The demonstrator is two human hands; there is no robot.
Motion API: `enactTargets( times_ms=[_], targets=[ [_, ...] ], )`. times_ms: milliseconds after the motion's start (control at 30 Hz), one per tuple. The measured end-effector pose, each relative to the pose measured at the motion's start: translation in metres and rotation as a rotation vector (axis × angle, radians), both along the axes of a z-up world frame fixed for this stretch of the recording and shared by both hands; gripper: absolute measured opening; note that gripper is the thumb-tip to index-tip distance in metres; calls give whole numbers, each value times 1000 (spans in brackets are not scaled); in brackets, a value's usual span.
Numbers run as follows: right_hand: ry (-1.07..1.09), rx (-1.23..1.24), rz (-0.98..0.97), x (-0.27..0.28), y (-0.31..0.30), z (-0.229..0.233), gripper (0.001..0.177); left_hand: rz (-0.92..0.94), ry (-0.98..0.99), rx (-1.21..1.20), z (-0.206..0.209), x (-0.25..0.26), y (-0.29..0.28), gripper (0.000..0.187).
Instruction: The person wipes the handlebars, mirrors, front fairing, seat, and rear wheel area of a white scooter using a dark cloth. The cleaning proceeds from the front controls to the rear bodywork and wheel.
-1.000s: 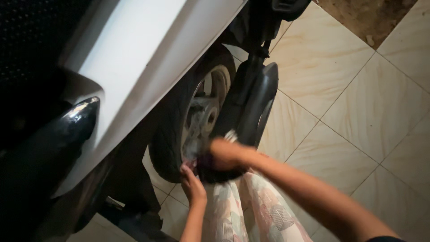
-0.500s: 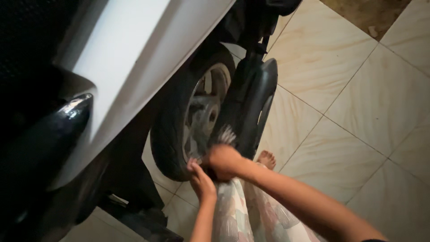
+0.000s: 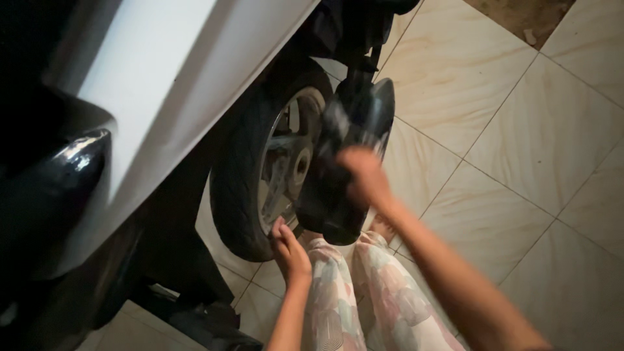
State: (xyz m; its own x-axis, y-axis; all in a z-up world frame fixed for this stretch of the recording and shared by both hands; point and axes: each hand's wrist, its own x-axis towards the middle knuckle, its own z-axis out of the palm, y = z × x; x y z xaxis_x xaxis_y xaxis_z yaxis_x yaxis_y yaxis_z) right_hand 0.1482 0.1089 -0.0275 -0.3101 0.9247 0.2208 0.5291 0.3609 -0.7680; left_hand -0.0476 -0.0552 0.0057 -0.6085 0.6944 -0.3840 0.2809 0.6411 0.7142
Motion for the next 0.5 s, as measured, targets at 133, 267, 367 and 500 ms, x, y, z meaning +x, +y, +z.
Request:
enactTargets(
  times_ms=[133, 267, 367, 500],
  targets=[
    [154, -259, 318, -14, -109, 47, 46, 16, -28, -14, 3, 1, -5, 55],
    [355, -905, 431, 10, -133, 68, 38, -47, 38, -23, 16, 3, 7, 54],
    [440, -320, 58, 46, -76, 45, 38, -91, 37, -68, 31, 9, 22, 53],
    [636, -647, -274, 87, 20, 30, 28, -221, 47, 2, 37, 25, 41, 49]
  ],
)
